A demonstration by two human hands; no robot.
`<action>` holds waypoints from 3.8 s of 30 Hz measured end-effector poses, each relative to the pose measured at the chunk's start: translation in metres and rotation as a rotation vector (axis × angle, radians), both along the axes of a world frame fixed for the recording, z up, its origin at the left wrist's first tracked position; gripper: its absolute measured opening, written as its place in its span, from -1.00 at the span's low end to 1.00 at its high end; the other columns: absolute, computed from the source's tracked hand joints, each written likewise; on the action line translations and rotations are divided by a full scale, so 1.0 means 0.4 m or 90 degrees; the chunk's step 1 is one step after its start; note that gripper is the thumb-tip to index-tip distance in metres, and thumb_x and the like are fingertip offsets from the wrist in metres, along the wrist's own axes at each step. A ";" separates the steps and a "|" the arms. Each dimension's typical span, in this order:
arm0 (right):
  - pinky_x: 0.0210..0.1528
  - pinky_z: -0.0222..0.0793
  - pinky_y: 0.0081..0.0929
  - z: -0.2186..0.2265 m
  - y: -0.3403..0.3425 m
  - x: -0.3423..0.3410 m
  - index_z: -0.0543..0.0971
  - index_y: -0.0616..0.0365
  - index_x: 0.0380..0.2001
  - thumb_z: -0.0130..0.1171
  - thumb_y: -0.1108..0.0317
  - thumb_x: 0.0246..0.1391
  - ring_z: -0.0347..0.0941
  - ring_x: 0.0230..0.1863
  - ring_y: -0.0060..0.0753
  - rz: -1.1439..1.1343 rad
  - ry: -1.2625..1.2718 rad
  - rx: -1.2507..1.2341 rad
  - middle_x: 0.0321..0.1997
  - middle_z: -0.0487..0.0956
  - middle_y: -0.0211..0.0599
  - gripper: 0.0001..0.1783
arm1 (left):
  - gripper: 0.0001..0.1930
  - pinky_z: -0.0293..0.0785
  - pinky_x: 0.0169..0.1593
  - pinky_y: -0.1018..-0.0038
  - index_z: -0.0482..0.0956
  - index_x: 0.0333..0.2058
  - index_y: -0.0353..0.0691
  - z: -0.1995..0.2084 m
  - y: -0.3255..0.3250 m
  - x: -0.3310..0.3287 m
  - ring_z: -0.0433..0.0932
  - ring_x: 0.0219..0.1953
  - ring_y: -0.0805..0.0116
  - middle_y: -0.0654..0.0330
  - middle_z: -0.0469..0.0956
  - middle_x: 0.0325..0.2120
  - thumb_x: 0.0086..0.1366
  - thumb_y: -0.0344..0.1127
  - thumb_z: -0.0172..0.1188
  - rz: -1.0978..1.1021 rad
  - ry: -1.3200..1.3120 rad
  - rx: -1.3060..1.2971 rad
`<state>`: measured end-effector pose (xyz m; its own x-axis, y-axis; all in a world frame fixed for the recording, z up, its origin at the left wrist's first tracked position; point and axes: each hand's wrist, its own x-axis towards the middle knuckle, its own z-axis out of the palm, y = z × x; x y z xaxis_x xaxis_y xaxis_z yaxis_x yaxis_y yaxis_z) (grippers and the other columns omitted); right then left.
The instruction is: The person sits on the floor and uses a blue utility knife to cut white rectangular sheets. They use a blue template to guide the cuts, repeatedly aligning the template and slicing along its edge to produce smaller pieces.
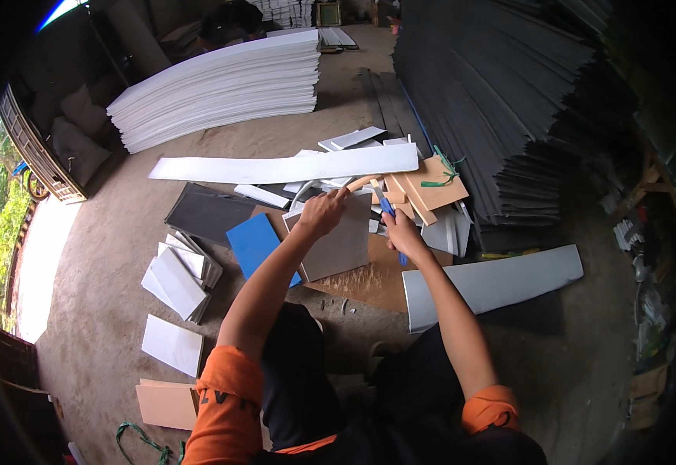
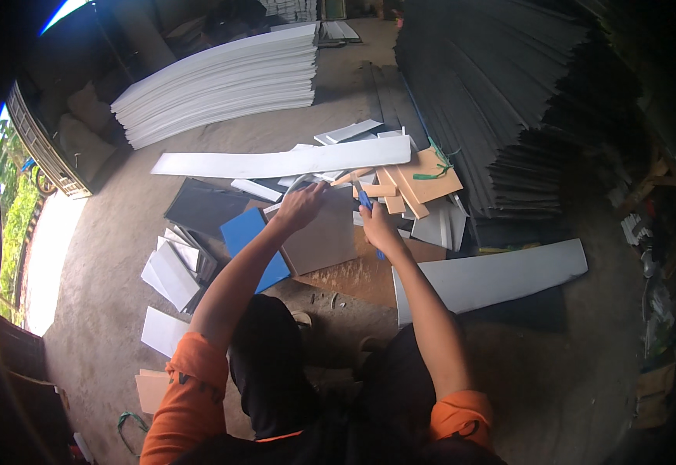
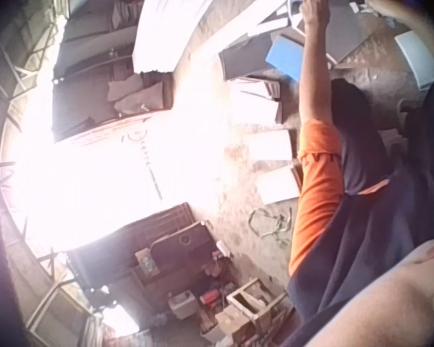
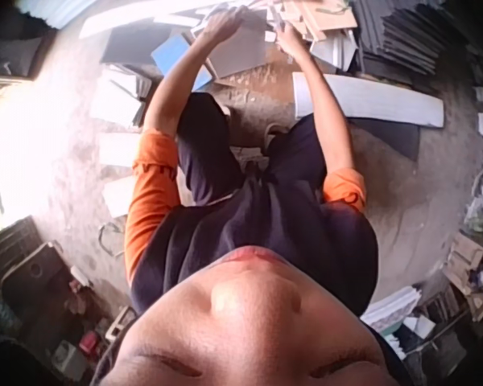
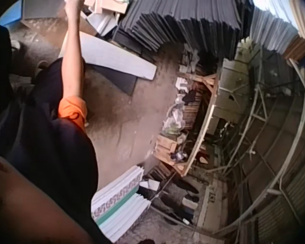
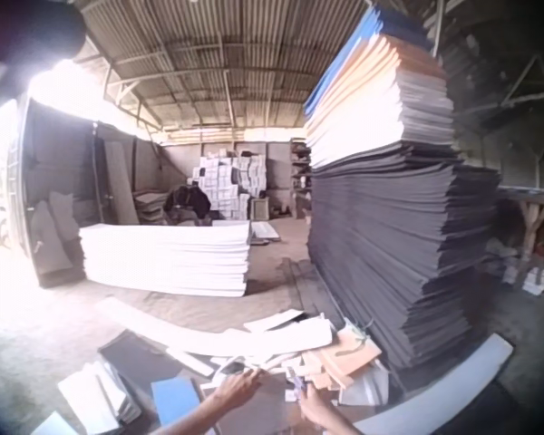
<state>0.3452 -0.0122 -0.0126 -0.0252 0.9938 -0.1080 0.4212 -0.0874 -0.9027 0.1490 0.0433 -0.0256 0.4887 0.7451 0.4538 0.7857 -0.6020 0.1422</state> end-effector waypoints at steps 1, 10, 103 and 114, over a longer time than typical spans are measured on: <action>-0.70 0.20 -0.44 -0.030 0.011 0.007 0.26 0.25 -0.38 -0.18 0.20 0.12 0.31 -0.75 -0.38 0.002 -0.108 0.057 -0.70 0.34 -0.26 -0.72 | -0.74 0.44 -0.50 0.32 0.27 -0.23 -0.15 0.006 0.000 0.015 0.52 -0.47 0.15 0.13 0.47 -0.43 0.10 -0.25 0.01 -0.006 -0.004 0.028; -0.43 0.35 -0.06 -0.005 -0.040 -0.072 0.23 0.44 -0.32 -0.25 0.30 0.12 0.41 -0.42 0.22 0.023 -0.338 0.156 -0.55 0.44 0.26 -0.69 | -0.67 0.42 -0.47 0.26 0.30 -0.15 -0.23 0.032 -0.013 0.056 0.50 -0.43 0.08 0.03 0.49 -0.40 0.13 -0.21 -0.06 0.035 0.003 -0.093; -0.28 0.34 -0.06 -0.418 -0.023 -0.093 0.27 0.36 -0.24 -0.15 0.23 0.06 0.40 -0.30 0.21 0.018 -0.347 -0.111 -0.38 0.44 0.23 -0.65 | -0.72 0.38 -0.56 0.28 0.35 -0.38 -0.25 0.029 -0.001 0.108 0.49 -0.59 0.10 0.06 0.46 -0.69 0.06 -0.16 0.10 -0.020 0.053 -0.214; -0.38 0.39 -0.10 -0.607 -0.058 -0.101 0.20 0.37 -0.14 -0.17 0.21 0.08 0.45 -0.41 0.13 -0.008 -0.404 -0.179 -0.51 0.47 0.20 -0.58 | -0.75 0.37 -0.60 0.26 0.29 -0.41 -0.26 0.015 0.006 0.111 0.47 -0.64 0.07 0.07 0.45 -0.71 0.08 -0.21 0.06 -0.001 -0.001 -0.183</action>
